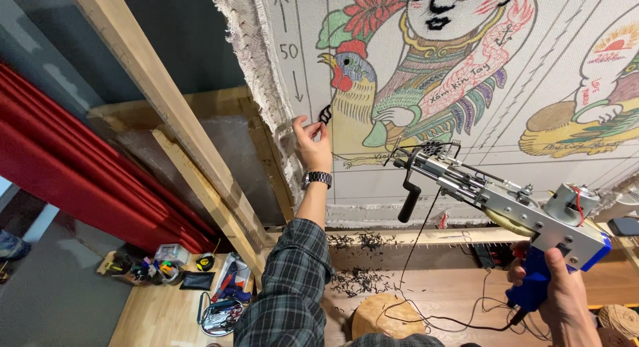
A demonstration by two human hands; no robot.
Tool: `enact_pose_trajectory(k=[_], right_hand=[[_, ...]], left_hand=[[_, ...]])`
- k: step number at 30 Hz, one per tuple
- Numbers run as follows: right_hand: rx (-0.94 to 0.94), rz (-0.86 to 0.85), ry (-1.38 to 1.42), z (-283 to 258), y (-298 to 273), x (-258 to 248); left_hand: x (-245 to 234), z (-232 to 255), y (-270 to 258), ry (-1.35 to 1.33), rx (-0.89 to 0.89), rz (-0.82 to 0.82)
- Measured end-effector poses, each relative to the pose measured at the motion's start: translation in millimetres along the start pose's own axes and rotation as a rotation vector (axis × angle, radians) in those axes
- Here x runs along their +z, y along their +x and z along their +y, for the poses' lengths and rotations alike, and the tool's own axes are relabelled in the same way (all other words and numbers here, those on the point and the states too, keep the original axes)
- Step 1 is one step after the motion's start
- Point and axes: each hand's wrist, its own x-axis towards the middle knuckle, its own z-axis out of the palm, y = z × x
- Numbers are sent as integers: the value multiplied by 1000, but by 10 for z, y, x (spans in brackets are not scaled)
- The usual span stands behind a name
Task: Using a tufting gun to apply yarn to a canvas following a printed pattern
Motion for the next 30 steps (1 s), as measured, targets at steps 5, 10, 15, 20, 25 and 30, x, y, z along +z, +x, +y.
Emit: enact_pose_trajectory(k=[5, 10, 15, 20, 25, 30], right_hand=[[-25, -45, 61, 133, 55, -123], [-11, -7, 48, 101, 13, -114], [-24, -30, 68, 80, 7, -112], [2, -32, 37, 88, -32, -135], [-16, -34, 59, 169, 28, -207], [-2, -4, 10, 98, -50, -189]], left_hand=[[56, -92, -21, -38, 63, 79], [106, -178, -74, -142, 5, 99], [151, -135, -47, -115, 26, 170], [207, -193, 12, -41, 26, 188], [130, -119, -88, -130, 1, 172], [177, -169, -79, -153, 32, 156]])
